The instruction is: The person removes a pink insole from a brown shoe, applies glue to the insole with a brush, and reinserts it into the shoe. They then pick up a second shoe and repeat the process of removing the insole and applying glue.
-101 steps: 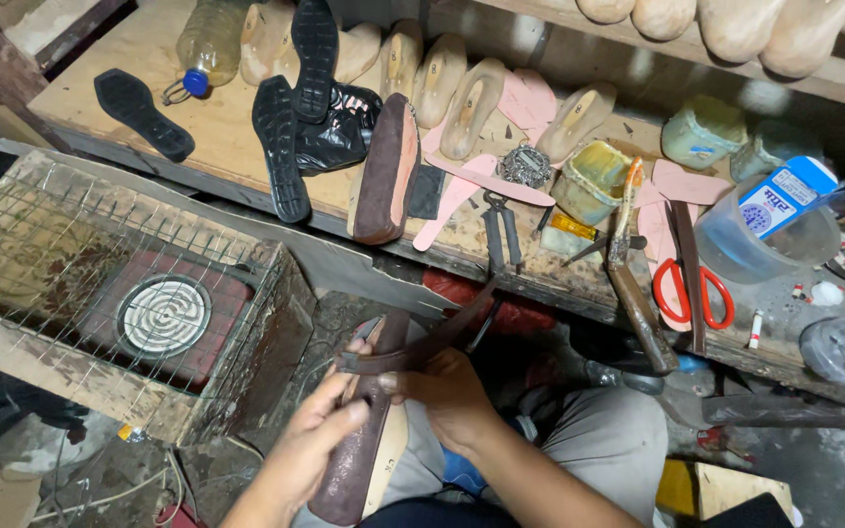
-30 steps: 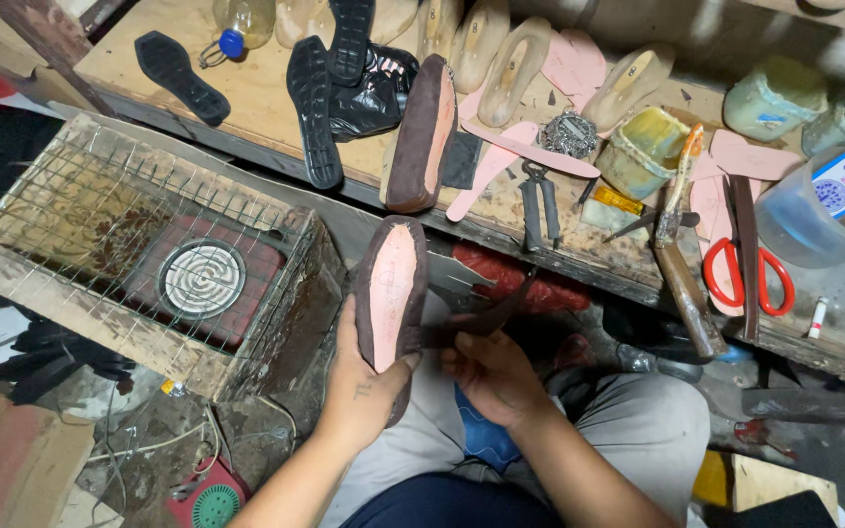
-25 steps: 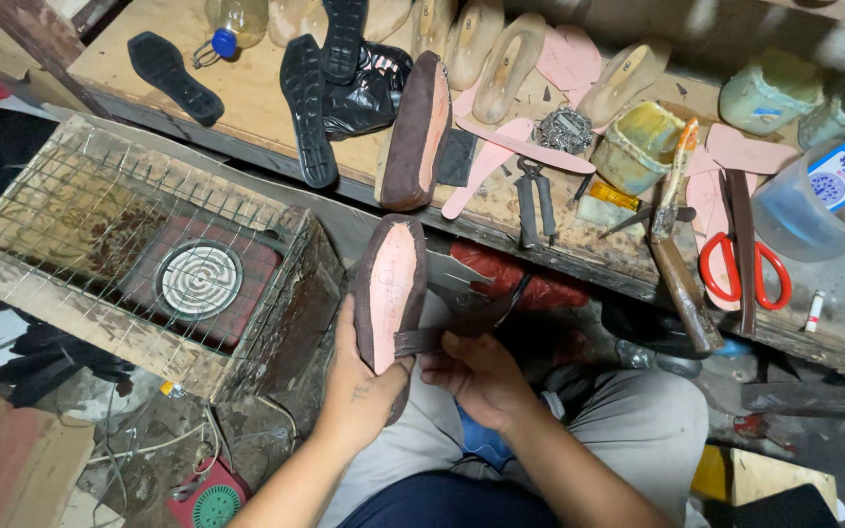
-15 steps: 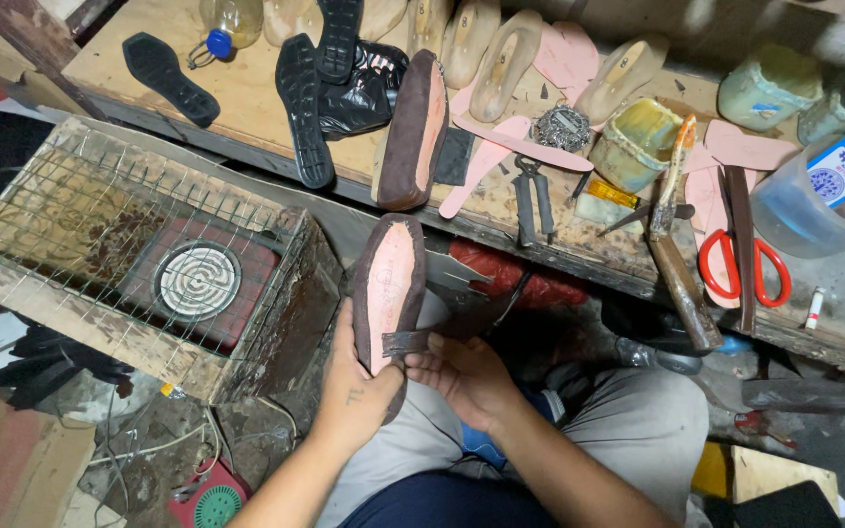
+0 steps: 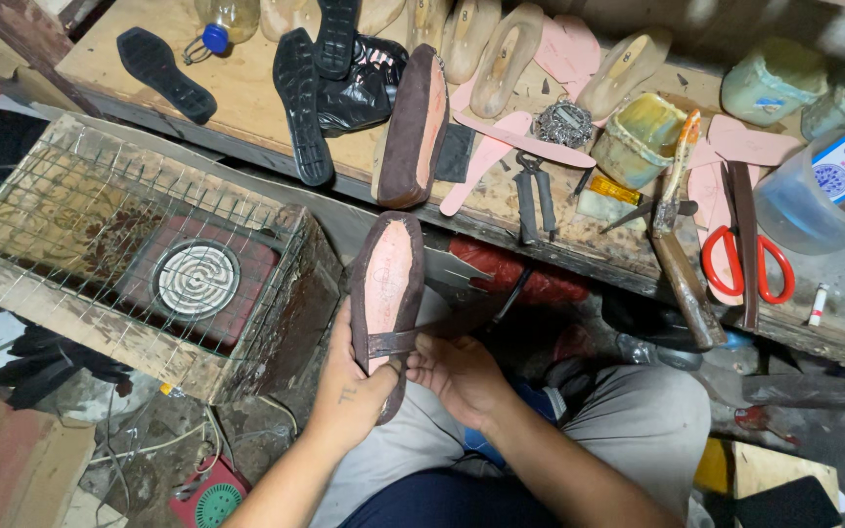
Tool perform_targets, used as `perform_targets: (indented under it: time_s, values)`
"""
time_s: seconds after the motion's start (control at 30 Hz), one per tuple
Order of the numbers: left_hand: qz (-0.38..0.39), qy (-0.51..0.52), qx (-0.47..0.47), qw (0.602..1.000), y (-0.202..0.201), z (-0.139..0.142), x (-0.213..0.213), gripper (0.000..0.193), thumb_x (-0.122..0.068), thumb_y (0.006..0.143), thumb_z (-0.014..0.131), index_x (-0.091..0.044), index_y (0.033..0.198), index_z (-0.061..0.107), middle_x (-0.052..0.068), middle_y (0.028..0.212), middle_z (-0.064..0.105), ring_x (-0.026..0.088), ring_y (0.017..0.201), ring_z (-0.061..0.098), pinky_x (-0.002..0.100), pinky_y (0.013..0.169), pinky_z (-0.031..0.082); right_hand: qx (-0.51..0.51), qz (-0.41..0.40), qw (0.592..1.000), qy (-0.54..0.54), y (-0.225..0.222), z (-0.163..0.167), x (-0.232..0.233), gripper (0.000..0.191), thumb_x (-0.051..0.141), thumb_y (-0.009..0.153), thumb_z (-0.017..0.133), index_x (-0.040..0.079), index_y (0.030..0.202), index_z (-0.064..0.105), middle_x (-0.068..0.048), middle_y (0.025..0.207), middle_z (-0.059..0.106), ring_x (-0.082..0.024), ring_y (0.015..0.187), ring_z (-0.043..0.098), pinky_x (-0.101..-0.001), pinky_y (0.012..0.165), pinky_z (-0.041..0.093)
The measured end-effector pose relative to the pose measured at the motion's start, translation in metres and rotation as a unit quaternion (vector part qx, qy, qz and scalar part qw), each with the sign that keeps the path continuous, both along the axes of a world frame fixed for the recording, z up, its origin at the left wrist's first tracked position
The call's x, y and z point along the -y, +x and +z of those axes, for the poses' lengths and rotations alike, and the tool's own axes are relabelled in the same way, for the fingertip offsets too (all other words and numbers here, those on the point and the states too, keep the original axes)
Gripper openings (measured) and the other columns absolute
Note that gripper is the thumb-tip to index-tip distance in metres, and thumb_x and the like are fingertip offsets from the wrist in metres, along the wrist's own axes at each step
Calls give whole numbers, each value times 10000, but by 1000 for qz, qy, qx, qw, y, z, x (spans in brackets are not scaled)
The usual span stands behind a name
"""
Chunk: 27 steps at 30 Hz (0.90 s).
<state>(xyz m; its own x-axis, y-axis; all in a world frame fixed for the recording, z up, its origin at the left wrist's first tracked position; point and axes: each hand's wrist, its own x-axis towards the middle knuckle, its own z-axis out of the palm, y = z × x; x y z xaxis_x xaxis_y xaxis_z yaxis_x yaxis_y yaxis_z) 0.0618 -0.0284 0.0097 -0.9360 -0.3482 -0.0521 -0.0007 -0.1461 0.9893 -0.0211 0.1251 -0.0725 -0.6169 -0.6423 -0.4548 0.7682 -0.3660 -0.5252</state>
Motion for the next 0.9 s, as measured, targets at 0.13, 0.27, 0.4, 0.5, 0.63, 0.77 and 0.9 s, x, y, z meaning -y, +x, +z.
perform_targets:
  time_s: [0.13, 0.27, 0.4, 0.5, 0.63, 0.77, 0.9]
  values:
    - [1, -7, 10, 1000, 0, 1, 0, 891, 102, 759, 546, -27, 1584, 236, 100, 1280, 604, 149, 1116, 607, 289, 985, 486, -4, 1, 1000, -8, 0, 3, 2, 151, 157, 914, 753, 30, 992, 732, -49, 871, 732, -152, 787, 695, -334, 765, 580]
    - [-1, -18, 6, 1000, -1, 4, -1, 890, 106, 751, 543, -21, 1581, 248, 101, 1300, 602, 150, 1139, 604, 290, 995, 481, -21, 4, 1000, 7, 0, 3, 2, 160, 166, 891, 762, 40, 986, 736, -44, 871, 734, -147, 780, 690, -332, 756, 581]
    - [-5, -5, 11, 1000, -1, 3, -1, 893, 100, 751, 534, -29, 1583, 237, 104, 1287, 609, 153, 1117, 618, 292, 979, 499, -38, 10, 999, 14, -1, 2, 2, 177, 173, 897, 771, 24, 985, 735, -50, 872, 732, -149, 783, 686, -329, 749, 577]
    - [-8, -19, -1, 1000, -1, 1, 0, 891, 104, 756, 533, -26, 1583, 230, 103, 1309, 600, 152, 1144, 611, 288, 1004, 484, -43, 10, 999, 23, 0, 2, 1, 174, 165, 905, 759, 10, 982, 734, -59, 871, 736, -153, 784, 689, -331, 751, 579]
    - [-7, 3, 16, 1000, 0, -3, 2, 882, 100, 766, 545, -35, 1588, 254, 120, 1263, 615, 164, 1105, 618, 297, 979, 493, -51, 6, 999, 12, 0, 5, 1, 161, 158, 907, 747, 18, 985, 725, -65, 881, 738, -163, 798, 705, -344, 761, 589]
    - [-3, -1, 15, 1000, -1, -6, 6, 866, 92, 760, 567, -35, 1568, 281, 106, 1310, 597, 157, 1158, 597, 294, 1002, 472, -45, 9, 999, -2, 0, 12, 1, 193, 164, 911, 725, 5, 1020, 728, -89, 912, 753, -179, 824, 720, -359, 789, 599]
    - [-2, -12, 14, 1000, 0, -7, 8, 858, 84, 764, 568, -35, 1567, 289, 99, 1336, 588, 156, 1182, 585, 290, 1019, 459, -45, 9, 999, 1, 0, 19, 1, 210, 172, 917, 715, 5, 1043, 717, -97, 929, 758, -186, 846, 730, -368, 811, 604]
